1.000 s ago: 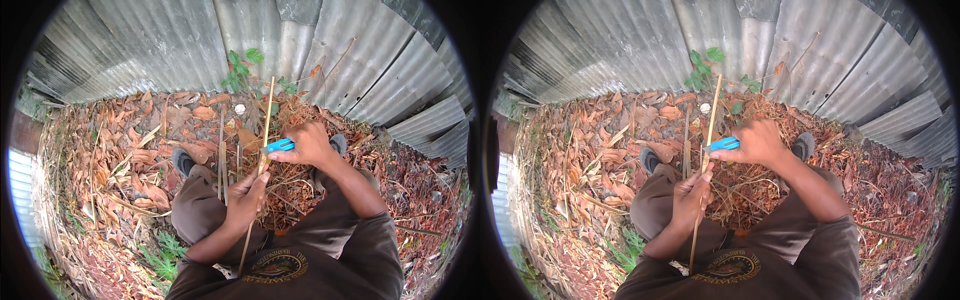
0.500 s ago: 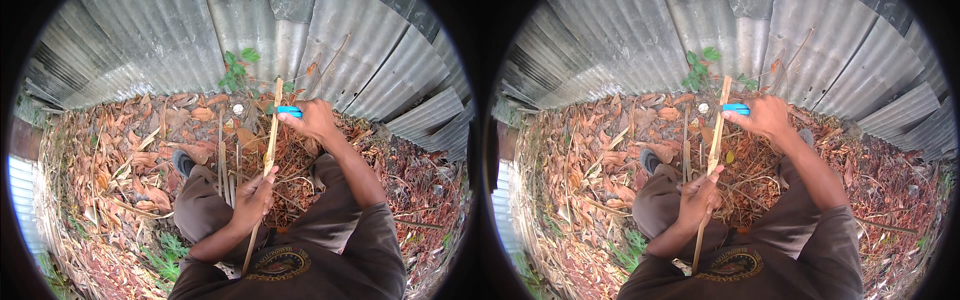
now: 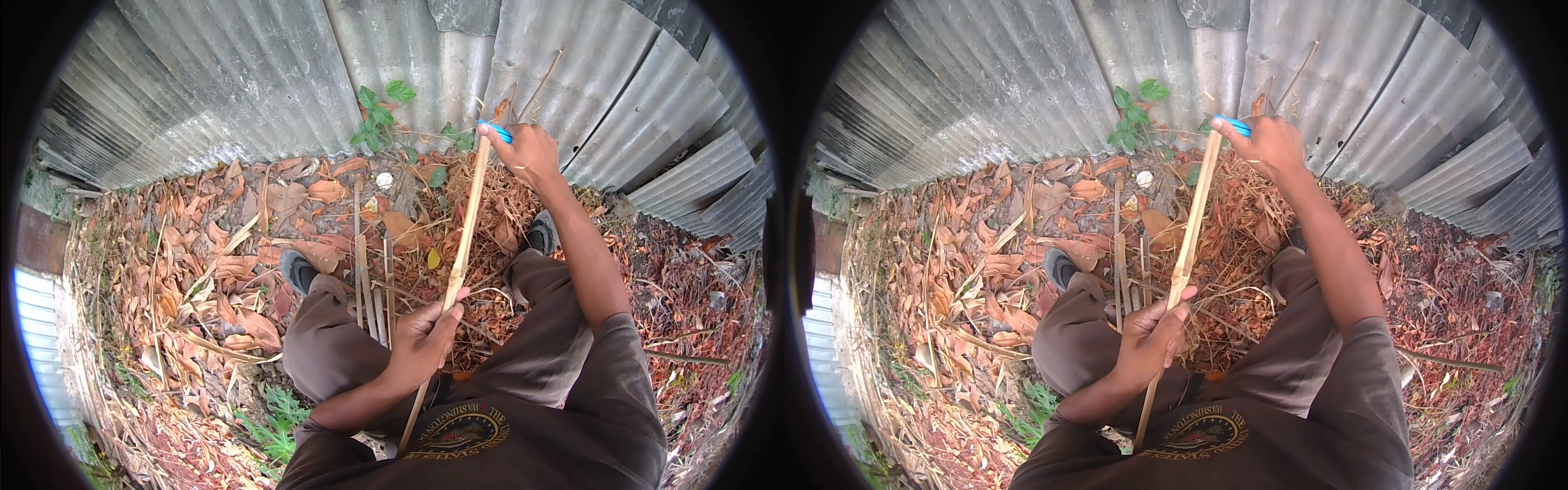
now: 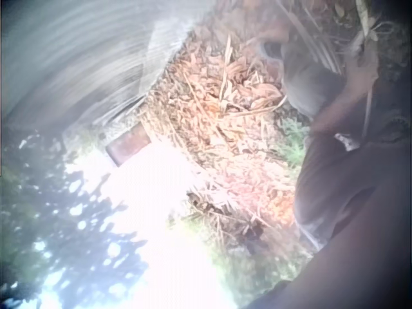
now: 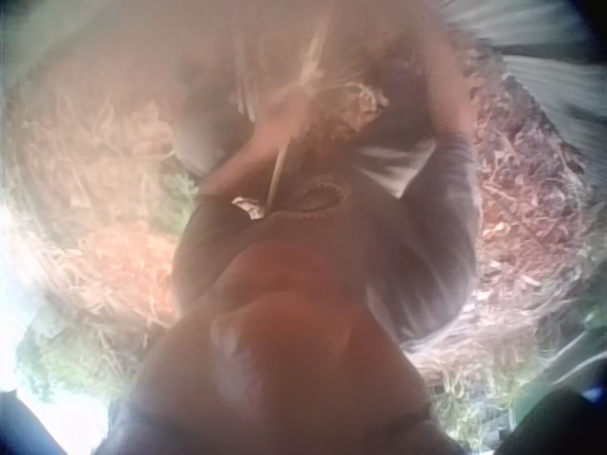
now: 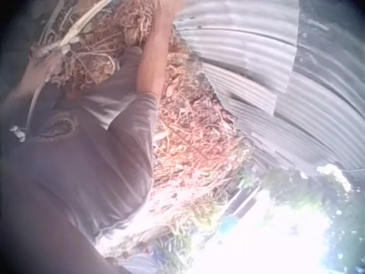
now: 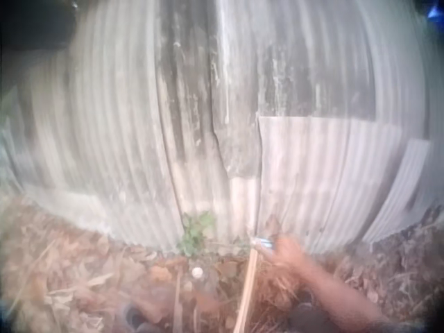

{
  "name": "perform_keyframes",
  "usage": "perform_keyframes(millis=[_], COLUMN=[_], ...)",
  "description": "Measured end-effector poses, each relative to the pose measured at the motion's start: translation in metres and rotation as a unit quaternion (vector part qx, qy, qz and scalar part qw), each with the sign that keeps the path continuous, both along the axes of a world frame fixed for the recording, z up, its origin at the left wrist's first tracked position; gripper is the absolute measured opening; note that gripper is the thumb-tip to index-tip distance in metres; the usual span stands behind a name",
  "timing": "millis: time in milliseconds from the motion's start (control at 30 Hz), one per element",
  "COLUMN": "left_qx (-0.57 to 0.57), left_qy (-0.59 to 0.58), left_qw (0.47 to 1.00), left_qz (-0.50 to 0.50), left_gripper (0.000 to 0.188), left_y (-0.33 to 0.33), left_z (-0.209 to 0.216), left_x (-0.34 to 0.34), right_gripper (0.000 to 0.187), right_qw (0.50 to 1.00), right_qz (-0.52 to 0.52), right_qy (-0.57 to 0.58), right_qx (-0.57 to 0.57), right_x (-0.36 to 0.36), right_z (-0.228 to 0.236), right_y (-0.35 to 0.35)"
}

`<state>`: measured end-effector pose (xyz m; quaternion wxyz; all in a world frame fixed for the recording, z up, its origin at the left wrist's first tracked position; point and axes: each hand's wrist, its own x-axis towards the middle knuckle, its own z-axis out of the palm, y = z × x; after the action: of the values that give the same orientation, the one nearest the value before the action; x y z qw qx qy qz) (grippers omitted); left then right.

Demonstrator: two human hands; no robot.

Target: The person sits on the ground and uses a blue utility knife to shave and smooth a long wooden stick. They hold the stick with their left hand and scrape the blade along its length, removing thin strips of wood. The person rotates the stick to work on different sides and occasionally inspects the smoothed surface.

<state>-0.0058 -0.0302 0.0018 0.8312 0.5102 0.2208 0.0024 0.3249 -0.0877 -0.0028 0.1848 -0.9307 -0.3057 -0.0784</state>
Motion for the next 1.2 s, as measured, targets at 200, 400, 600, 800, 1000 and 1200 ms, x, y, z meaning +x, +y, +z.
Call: perform_keyframes(millis=[200, 400, 600, 800, 1000, 1200], left_qx=[-0.075, -0.038, 0.17, 0.288, 0.241, 0.126], left_qy=[-0.041, 0.008, -0.03, -0.067, -0.113, -0.03], left_qw=[0.995, 0.995, 0.98, 0.949, 0.964, 0.99], left_qz=[0.052, 0.094, 0.099, 0.106, 0.009, 0.062], left_gripper=[0.038, 0.04, 0.04, 0.04, 0.037, 0.04], left_y=[0.014, 0.023, 0.015, 0.01, -0.017, 0.006], left_z=[-0.003, -0.001, 0.0, -0.009, -0.007, -0.009], left_x=[0.002, 0.013, 0.014, 0.017, -0.001, 0.008], right_gripper=[0.083, 0.07, 0.069, 0.072, 0.085, 0.082], right_qw=[0.978, 0.97, 0.959, 0.957, 0.993, 0.99], right_qz=[-0.119, 0.232, 0.28, 0.268, -0.047, -0.027], right_qy=[0.129, 0.055, -0.02, -0.094, 0.061, 0.102], right_qx=[0.111, 0.037, 0.045, 0.05, 0.091, 0.09], right_x=[0.036, -0.098, -0.1, -0.087, 0.01, -0.006], right_z=[0.006, 0.018, 0.002, -0.003, 0.003, 0.008], right_y=[-0.046, -0.017, -0.006, -0.002, -0.012, -0.036])
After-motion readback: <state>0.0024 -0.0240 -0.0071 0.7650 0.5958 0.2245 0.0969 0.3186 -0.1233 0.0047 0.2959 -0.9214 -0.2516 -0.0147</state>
